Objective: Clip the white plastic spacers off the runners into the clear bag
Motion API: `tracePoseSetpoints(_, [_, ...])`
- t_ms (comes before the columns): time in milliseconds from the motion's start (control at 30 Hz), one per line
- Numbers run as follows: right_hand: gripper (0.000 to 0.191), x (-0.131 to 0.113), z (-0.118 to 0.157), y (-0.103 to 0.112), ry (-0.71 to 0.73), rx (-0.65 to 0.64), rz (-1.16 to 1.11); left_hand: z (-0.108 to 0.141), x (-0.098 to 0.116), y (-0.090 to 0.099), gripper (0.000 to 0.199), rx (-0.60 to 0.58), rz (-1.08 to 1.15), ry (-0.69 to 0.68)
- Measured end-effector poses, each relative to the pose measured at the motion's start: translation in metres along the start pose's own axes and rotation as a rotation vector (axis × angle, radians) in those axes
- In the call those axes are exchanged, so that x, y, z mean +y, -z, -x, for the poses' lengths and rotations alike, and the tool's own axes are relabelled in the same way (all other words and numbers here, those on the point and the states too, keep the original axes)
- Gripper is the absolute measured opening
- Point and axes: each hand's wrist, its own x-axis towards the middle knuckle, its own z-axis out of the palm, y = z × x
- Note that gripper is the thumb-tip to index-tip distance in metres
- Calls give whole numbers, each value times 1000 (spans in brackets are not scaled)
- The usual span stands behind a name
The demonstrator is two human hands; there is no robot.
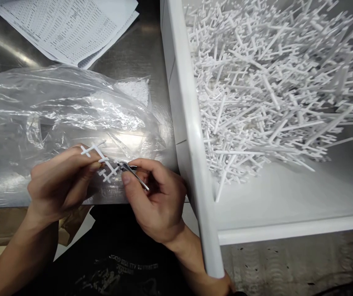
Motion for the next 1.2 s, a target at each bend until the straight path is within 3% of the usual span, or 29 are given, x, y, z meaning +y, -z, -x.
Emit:
tracePoseSetpoints(467, [17, 5, -2, 3, 15, -73, -26, 2, -1, 4, 20, -19, 27, -12])
tracePoseSetpoints(867, [7, 3, -7, -3, -66, -3, -99, -3, -1, -3, 18, 47, -54, 45])
tracePoseSetpoints(1200, [19, -1, -4, 1, -40, -116, -170, 1, -4, -4, 18, 35, -50, -6])
